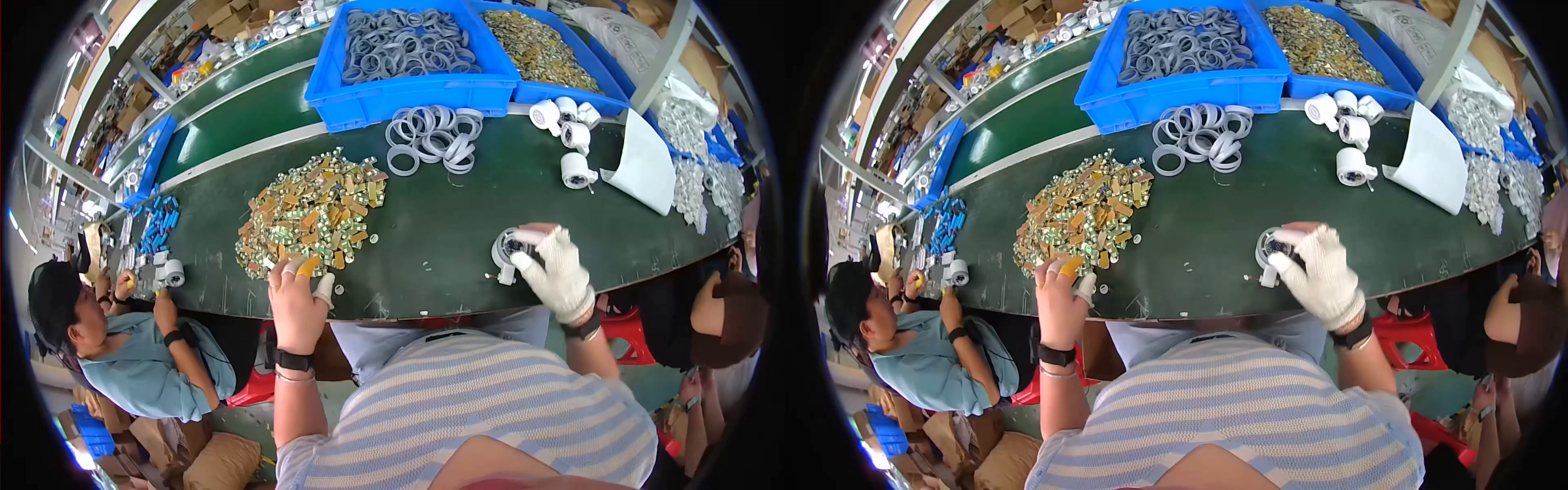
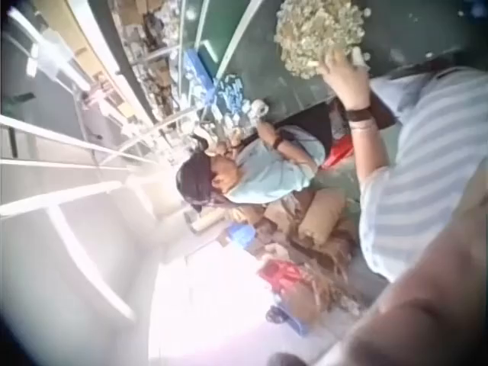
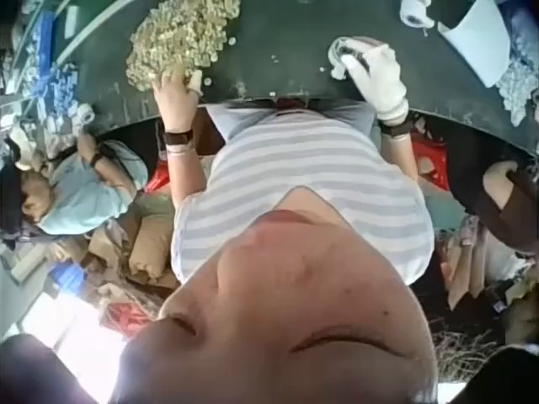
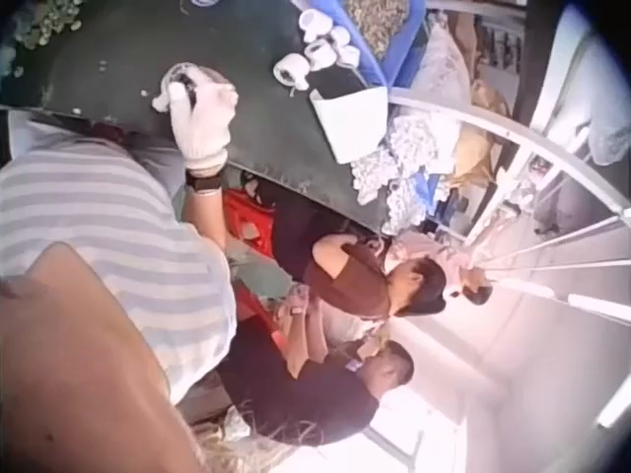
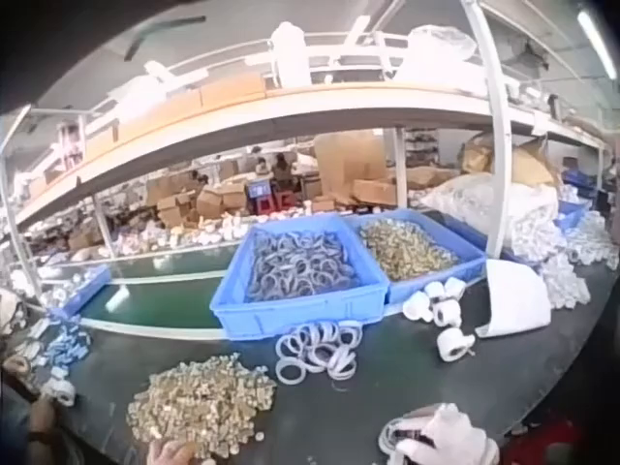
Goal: The person assembles electronic components by inserting a circuit board into a white plastic housing and pressing a grey ring onto the assembly. After repeating this process, they reach into a blue bin to gather more grey rings.
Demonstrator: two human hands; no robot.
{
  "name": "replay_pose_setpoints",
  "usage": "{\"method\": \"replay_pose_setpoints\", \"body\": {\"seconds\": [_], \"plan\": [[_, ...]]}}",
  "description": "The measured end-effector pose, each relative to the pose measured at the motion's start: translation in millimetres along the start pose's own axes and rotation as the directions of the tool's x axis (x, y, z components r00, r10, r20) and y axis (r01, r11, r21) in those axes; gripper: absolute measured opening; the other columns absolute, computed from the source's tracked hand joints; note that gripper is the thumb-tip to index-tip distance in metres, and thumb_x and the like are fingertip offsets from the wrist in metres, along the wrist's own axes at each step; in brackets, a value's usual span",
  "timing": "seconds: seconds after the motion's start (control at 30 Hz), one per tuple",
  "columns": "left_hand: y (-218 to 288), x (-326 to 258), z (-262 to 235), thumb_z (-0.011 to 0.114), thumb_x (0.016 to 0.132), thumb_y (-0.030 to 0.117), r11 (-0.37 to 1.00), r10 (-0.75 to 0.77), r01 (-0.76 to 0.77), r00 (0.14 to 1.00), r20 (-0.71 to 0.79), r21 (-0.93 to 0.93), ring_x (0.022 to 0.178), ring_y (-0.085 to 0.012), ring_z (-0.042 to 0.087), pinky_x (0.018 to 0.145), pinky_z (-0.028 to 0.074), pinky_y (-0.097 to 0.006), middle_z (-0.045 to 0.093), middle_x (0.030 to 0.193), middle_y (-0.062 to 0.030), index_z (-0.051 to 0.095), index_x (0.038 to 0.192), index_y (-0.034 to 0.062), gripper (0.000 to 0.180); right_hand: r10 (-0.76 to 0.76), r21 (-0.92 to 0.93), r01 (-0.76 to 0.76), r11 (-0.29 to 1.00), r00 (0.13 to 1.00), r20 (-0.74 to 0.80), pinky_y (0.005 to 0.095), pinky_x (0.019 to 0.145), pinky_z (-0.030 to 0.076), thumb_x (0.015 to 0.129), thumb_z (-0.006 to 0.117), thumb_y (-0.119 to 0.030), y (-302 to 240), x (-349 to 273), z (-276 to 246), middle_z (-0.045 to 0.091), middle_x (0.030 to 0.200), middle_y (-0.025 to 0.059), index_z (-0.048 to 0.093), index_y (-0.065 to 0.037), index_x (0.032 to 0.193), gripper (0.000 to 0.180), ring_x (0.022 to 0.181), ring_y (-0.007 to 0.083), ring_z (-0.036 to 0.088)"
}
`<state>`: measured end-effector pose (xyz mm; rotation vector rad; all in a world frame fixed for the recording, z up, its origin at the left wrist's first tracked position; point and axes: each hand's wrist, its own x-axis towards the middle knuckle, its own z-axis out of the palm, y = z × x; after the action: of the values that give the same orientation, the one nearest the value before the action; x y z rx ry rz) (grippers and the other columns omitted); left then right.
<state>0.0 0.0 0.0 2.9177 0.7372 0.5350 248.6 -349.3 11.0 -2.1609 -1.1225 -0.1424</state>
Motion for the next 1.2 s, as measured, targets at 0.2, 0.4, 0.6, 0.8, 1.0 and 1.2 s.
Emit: {"method": "replay_pose_setpoints", "body": {"seconds": [0.2, 0.4, 0.6, 0.8, 1.0, 1.2], "plan": [[18.0, 9.9, 29.2, 0.083, 0.085, 0.014, 0.999, -0.006, -0.002, 0.984, -0.176, -0.042, 0.116, -0.0413, 0.053, 0.103, 0.046, -0.051, 0.064, 0.118, -0.0141, 0.073, 0.110, 0.0023, 0.029, 0.040, 0.081, -0.028, 0.996, 0.986, -0.161, 0.0425, 0.096, 0.054, 0.093, 0.074, -0.015, -5.7, 16.2, 10.1, 0.069, 0.122, 0.0180, 0.070, -0.006, 0.120, 0.029, 0.110, 0.0359, 0.068], [31.6, 61.9, 53.8, 0.082, 0.076, 0.015, 0.998, 0.037, -0.029, 0.990, -0.138, 0.064, 0.110, -0.0378, 0.056, 0.091, 0.046, -0.051, 0.067, 0.109, -0.0131, 0.073, 0.087, 0.0059, 0.017, 0.037, 0.131, -0.019, 0.991, 0.990, -0.137, 0.0435, 0.097, 0.054, 0.092, 0.075, -0.016, -14.5, 15.7, 14.5, 0.070, 0.121, 0.0176, 0.072, -0.007, 0.118, 0.028, 0.112, 0.0359, 0.067], [24.7, 79.0, 70.4, 0.076, 0.082, 0.020, 0.988, 0.039, -0.037, 0.999, -0.012, 0.148, 0.114, -0.0373, 0.057, 0.091, 0.047, -0.052, 0.070, 0.108, -0.0125, 0.073, 0.083, 0.0044, 0.016, 0.047, 0.100, -0.034, 0.994, 0.990, -0.135, 0.0449, 0.104, 0.051, 0.092, 0.073, -0.010, -14.7, -0.8, 9.2, 0.068, 0.125, 0.0149, 0.071, -0.009, 0.117, 0.025, 0.122, 0.0370, 0.063], [28.8, 70.7, 60.8, 0.075, 0.090, 0.010, 0.983, 0.037, -0.063, 0.988, -0.152, -0.175, 0.101, -0.0466, 0.059, 0.092, 0.047, -0.055, 0.067, 0.105, -0.0236, 0.069, 0.099, -0.0032, 0.017, 0.111, -0.115, -0.109, 0.987, 0.994, 0.004, 0.0480, 0.105, 0.048, 0.081, 0.081, -0.015, -17.9, -9.7, 5.1, 0.070, 0.125, 0.0088, 0.079, -0.014, 0.101, 0.020, 0.128, 0.0389, 0.059], [105.6, 29.2, 45.0, 0.079, 0.096, 0.006, 0.408, -0.143, 0.298, 0.955, 0.262, -0.863, 0.071, -0.0057, 0.062, 0.061, 0.049, -0.022, 0.073, 0.088, 0.0010, 0.074, 0.115, 0.0044, 0.019, 0.011, -0.212, -0.013, 0.977, 1.000, -0.009, 0.0556, 0.111, 0.045, 0.074, 0.087, -0.017, -19.3, -15.1, 38.7, 0.064, 0.140, 0.0068, 0.078, -0.019, 0.092, 0.020, 0.136, 0.0404, 0.054], [119.6, 16.5, 48.1, 0.074, 0.100, 0.003, 0.219, 0.028, 0.289, 0.953, 0.302, -0.932, 0.110, -0.0198, 0.072, 0.097, 0.059, -0.033, 0.073, 0.120, -0.0107, 0.064, 0.125, 0.0005, 0.027, 0.012, -0.107, -0.023, 0.994, 0.995, -0.100, 0.0534, 0.111, 0.045, 0.081, 0.083, -0.011, -5.2, -4.9, 45.5, 0.067, 0.138, 0.0090, 0.073, -0.015, 0.097, 0.019, 0.139, 0.0441, 0.053]]}}
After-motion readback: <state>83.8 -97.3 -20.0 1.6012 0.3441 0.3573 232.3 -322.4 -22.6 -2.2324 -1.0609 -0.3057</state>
